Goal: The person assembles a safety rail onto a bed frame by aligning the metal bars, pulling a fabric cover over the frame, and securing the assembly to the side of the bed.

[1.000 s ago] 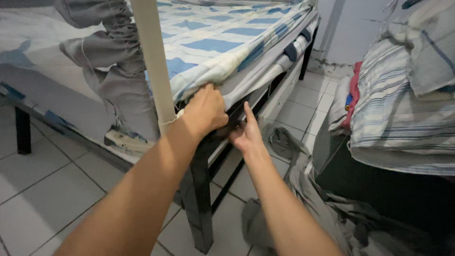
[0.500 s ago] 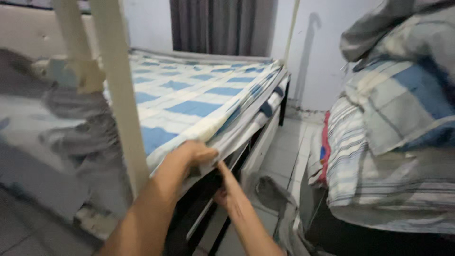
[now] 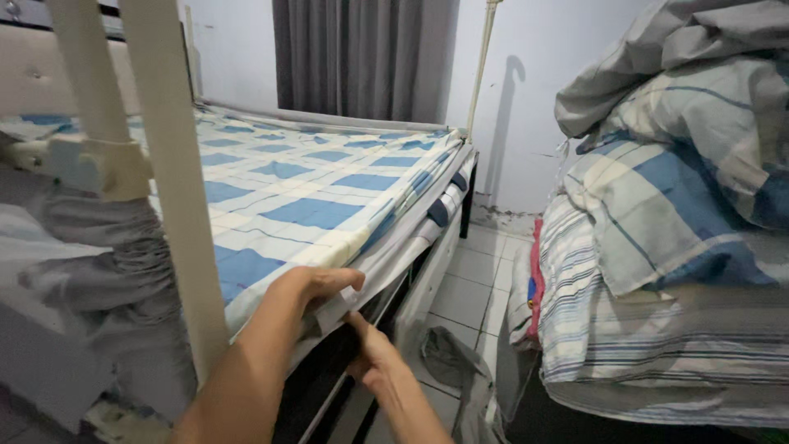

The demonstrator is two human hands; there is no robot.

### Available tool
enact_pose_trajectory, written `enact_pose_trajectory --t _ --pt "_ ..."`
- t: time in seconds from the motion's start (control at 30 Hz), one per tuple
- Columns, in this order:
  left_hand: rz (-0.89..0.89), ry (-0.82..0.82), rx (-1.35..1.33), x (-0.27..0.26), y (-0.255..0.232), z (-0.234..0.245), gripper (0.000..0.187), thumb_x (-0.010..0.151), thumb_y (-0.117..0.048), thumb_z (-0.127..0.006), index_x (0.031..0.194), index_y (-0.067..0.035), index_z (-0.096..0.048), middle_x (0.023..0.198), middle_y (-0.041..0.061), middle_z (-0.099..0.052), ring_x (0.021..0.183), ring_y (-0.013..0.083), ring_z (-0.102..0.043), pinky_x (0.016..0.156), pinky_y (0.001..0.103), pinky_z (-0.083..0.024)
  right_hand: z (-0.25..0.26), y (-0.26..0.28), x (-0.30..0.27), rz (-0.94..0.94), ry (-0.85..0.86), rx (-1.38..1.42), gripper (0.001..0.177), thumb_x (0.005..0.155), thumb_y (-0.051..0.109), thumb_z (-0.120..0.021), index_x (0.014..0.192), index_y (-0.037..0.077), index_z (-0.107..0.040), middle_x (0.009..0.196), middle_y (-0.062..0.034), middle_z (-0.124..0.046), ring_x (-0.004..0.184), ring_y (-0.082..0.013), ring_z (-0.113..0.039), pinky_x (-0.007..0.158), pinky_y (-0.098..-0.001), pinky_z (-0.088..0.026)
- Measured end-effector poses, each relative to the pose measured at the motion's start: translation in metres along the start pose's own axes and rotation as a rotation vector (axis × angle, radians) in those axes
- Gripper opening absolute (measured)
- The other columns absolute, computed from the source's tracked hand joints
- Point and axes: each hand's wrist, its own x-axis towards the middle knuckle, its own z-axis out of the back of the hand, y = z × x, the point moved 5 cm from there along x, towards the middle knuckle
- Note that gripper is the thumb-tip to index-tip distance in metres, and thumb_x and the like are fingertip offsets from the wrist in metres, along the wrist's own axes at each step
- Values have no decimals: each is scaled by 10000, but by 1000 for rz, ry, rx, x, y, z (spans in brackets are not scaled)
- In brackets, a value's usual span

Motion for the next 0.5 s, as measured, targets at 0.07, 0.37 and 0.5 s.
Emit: enact_pose_trajectory --t 0.07,0.37,0.5 --pt "16 23 20 10 1 -1 742 711 -449 -737 1332 -52 -654 1247 232 -696 1048 348 -687 916 456 -535 -6 6 1 24 -50 -41 351 900 315 -731 1136 55 -733 985 -74 -776 863 -236 -748 803 -404 -625" --pt "2 -51 161 28 10 8 834 704 -471 -795 1429 -106 -604 1360 208 -662 1179 333 -664 1029 447 -513 10 27 -10 -39 -32 -313 298 920 313 -764 1081 64 -739 917 -51 -767 816 -238 -707 734 -434 -565" --pt "44 -50 -116 31 11 9 901 707 -442 -812 1508 -165 -507 1404 220 -634 1228 345 -649 1060 466 -514 27 6 -11 -198 126 250 335 944 381 -620 1005 64 -711 927 -124 -727 912 -312 -683 866 -508 -574"
